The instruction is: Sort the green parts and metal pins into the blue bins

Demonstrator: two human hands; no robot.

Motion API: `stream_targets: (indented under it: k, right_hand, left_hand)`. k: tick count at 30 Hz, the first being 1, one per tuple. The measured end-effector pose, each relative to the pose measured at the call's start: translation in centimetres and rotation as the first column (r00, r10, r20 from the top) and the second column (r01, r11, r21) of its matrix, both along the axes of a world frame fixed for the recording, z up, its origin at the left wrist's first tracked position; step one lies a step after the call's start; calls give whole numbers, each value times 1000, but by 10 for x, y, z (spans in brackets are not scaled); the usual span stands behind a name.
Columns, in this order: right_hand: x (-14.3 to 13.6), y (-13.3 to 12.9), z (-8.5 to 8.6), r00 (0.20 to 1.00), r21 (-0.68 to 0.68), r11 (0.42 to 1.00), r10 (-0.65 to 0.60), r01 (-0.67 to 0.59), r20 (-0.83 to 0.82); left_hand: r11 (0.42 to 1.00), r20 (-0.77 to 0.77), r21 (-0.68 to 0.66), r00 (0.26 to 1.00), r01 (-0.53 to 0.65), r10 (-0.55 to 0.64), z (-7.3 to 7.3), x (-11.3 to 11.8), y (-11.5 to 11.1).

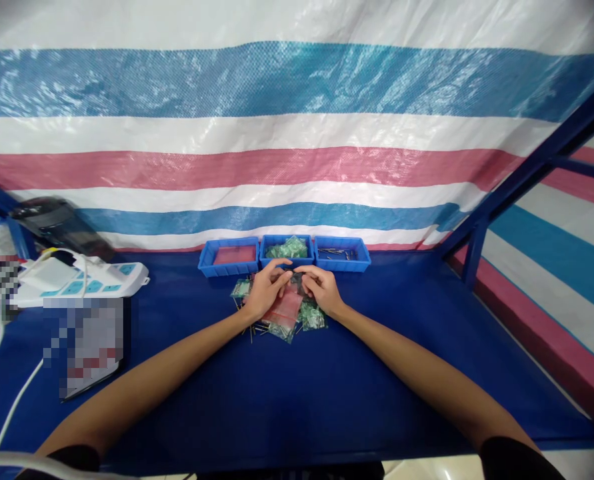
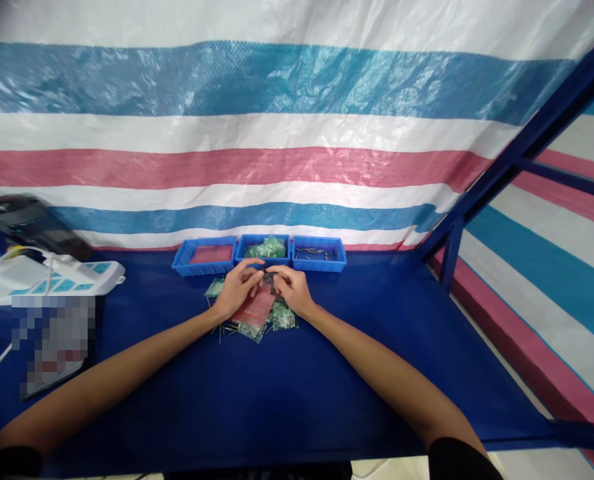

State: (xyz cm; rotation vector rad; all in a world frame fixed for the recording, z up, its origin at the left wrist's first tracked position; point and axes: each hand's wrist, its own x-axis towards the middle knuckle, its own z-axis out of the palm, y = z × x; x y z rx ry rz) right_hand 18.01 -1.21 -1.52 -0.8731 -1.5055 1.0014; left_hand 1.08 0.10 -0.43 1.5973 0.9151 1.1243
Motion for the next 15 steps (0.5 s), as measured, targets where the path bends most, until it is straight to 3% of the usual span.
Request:
stream_targets:
  k: [15]
  right_hand:
    - [-2,2,-2,998,17,999,-28,27,64]
  left_hand:
    - [1000,-15,12,1000,12,-11,-1,-1,0]
